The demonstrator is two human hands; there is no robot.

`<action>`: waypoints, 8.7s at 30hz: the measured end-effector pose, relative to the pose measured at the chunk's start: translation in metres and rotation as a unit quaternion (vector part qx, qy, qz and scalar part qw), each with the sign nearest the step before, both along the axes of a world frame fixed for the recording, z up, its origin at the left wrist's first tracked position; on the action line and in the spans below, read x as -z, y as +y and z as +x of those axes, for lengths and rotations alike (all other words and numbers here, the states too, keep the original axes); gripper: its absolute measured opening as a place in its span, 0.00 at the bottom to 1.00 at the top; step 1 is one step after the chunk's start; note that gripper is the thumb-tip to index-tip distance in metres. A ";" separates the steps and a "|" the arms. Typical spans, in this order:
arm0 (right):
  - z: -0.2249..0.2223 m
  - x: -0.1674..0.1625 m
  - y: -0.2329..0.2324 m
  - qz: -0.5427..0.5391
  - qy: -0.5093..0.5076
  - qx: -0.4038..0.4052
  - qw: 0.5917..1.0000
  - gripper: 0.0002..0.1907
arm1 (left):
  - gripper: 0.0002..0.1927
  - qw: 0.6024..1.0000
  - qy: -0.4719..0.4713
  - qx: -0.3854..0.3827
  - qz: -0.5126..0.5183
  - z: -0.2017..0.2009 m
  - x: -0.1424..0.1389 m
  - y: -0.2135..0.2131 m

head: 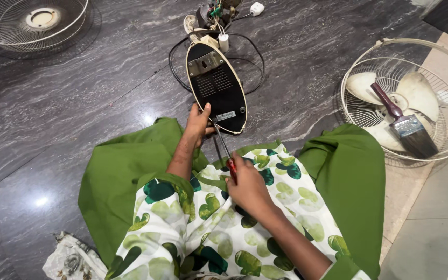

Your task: The person uses a screwdriver to loosen and remove screws from the back of a disassembled fan motor housing. They hold the housing steady with one hand while turning the screwdriver with the other.

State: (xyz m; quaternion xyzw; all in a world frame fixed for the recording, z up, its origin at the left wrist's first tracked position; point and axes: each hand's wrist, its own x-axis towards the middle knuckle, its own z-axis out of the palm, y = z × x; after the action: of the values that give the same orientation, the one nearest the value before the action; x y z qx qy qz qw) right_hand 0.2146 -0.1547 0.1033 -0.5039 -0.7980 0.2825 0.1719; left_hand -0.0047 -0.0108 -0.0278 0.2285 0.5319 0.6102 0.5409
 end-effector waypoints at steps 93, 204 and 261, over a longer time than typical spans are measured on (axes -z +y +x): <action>0.046 -0.031 0.027 -0.525 0.598 0.178 0.579 0.37 | 0.29 0.997 0.017 -0.014 0.076 0.012 -0.016 -0.008; 0.030 -0.111 0.034 0.060 -0.097 -0.012 0.993 0.12 | 0.39 0.994 0.056 0.065 0.066 -0.002 -0.050 -0.021; 0.021 -0.099 0.002 0.232 0.023 0.021 0.972 0.13 | 0.13 0.980 -0.177 0.043 -0.080 0.009 -0.008 0.000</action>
State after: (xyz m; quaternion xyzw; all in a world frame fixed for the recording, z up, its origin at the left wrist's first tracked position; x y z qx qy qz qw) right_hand 0.2359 -0.1528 0.2025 -0.4605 -0.8266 0.0972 0.3086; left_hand 0.0043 -0.0112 -0.0195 0.0954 0.4643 0.5726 0.6689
